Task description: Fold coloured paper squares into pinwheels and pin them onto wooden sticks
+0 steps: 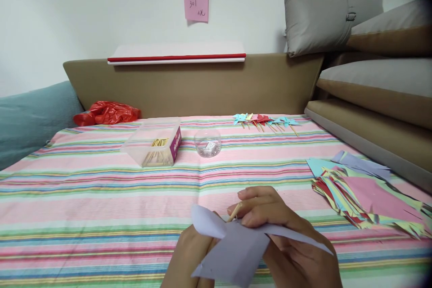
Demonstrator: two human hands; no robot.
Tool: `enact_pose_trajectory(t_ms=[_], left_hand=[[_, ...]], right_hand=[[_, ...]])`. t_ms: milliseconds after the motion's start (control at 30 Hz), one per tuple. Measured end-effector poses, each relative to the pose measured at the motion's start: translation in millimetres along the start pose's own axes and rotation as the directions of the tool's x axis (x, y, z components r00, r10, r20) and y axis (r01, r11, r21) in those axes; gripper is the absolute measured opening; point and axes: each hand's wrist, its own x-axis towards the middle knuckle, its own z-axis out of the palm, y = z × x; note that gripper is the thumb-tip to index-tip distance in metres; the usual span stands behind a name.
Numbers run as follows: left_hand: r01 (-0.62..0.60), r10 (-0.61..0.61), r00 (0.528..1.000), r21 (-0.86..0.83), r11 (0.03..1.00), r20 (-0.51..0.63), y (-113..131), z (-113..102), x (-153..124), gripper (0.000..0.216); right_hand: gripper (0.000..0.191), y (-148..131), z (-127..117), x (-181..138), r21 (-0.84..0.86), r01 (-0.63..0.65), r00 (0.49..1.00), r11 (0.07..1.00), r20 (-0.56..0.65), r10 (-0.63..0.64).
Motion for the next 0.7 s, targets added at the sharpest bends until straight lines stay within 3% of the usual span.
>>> enact_pose_trajectory(t_ms=[200,333,500,700], left_hand=[[-0.053,0.054,0.998,0.115,0.992,-0.011,-6.9,-0.6,-8.3,0.039],[-0.070,0.082,0.995,0.181,0.981,-0.062,-5.9,-1.9,-9.7,0.031],[-0.139,0.161,0.982,0.207,0.969,-0.094,3.2,-4.5,0.4,0.022],[-0.202,0.231,0.967,0.234,0.951,-0.104,0.6,-2.3,1.3,0.018]], right_hand=[[0.009,-0.6,-4.8,1.5,0.021,0.011,0.999,1.000,0.048,-0.012],[0.010,1.4,-5.0,-3.5,0.131,-0.151,0.987,0.980,0.073,0.143],[0.004,3.8,1.0,-7.1,0.297,-0.260,0.960,0.919,-0.019,0.278],[0.008,4.9,4.0,-6.3,0.361,-0.440,0.875,0.822,-0.036,0.483]])
